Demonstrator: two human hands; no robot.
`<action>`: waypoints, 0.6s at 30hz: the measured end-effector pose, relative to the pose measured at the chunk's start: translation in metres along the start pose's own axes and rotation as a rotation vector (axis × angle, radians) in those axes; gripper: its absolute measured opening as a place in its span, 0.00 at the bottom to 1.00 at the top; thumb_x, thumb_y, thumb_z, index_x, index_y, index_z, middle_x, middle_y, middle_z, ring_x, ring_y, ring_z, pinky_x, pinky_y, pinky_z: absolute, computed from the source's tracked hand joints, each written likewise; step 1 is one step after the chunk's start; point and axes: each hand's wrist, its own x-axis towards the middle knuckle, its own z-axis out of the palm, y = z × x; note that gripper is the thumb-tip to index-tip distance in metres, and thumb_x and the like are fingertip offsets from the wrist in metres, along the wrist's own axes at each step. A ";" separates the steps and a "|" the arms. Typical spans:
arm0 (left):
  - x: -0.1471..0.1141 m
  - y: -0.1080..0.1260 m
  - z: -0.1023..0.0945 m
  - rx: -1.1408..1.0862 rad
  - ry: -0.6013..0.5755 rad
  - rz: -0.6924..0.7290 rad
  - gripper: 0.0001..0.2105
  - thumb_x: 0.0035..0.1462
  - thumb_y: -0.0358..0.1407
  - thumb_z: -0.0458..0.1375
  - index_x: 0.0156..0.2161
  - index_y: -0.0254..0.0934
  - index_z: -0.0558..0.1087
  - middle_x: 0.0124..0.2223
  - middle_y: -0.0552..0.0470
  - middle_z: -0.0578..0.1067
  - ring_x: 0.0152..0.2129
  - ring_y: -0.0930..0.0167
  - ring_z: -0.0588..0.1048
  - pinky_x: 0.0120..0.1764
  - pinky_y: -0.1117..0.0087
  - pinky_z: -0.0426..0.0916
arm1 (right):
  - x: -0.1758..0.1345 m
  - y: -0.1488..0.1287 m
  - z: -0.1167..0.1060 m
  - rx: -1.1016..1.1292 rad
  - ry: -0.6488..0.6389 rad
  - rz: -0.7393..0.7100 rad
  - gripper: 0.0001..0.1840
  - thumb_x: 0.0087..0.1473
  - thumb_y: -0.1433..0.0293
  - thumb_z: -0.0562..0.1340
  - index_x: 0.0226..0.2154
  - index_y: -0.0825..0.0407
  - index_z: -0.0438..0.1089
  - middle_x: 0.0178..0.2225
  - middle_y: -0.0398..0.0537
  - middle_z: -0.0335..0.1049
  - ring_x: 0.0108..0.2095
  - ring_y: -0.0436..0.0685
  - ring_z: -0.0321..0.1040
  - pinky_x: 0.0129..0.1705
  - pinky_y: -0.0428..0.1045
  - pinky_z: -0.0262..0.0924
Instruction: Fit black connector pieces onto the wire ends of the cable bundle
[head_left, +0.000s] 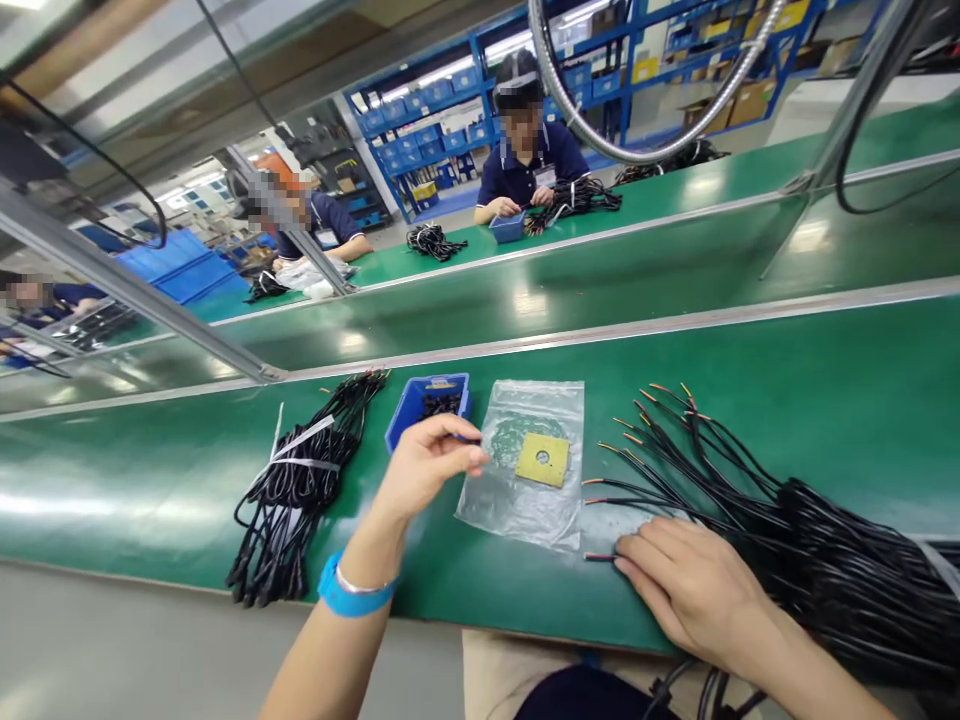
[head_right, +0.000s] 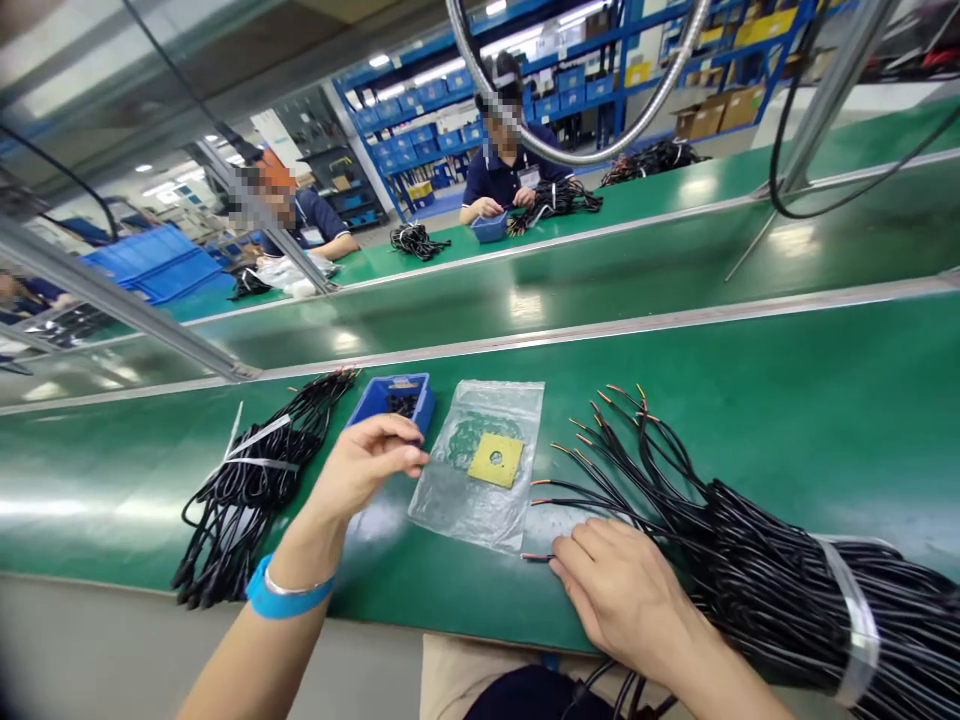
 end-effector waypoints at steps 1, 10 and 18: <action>0.000 -0.001 0.010 -0.046 -0.058 -0.005 0.11 0.46 0.36 0.66 0.35 0.34 0.75 0.35 0.50 0.77 0.26 0.67 0.81 0.31 0.65 0.78 | 0.000 0.000 0.000 -0.002 -0.002 0.003 0.13 0.65 0.72 0.52 0.32 0.51 0.71 0.25 0.45 0.66 0.27 0.55 0.60 0.32 0.50 0.47; 0.024 0.000 0.076 0.726 -0.309 0.255 0.18 0.54 0.24 0.56 0.49 0.39 0.77 0.41 0.47 0.80 0.40 0.63 0.77 0.46 0.60 0.73 | 0.004 -0.001 -0.003 -0.022 0.022 -0.010 0.15 0.65 0.73 0.51 0.31 0.52 0.71 0.24 0.44 0.65 0.27 0.54 0.60 0.32 0.50 0.48; 0.028 0.007 0.098 1.014 -0.373 0.301 0.23 0.55 0.23 0.53 0.56 0.34 0.68 0.35 0.42 0.78 0.33 0.58 0.78 0.38 0.55 0.74 | 0.003 -0.001 -0.002 -0.010 0.020 0.000 0.15 0.64 0.73 0.52 0.31 0.52 0.71 0.24 0.44 0.66 0.27 0.54 0.60 0.31 0.50 0.49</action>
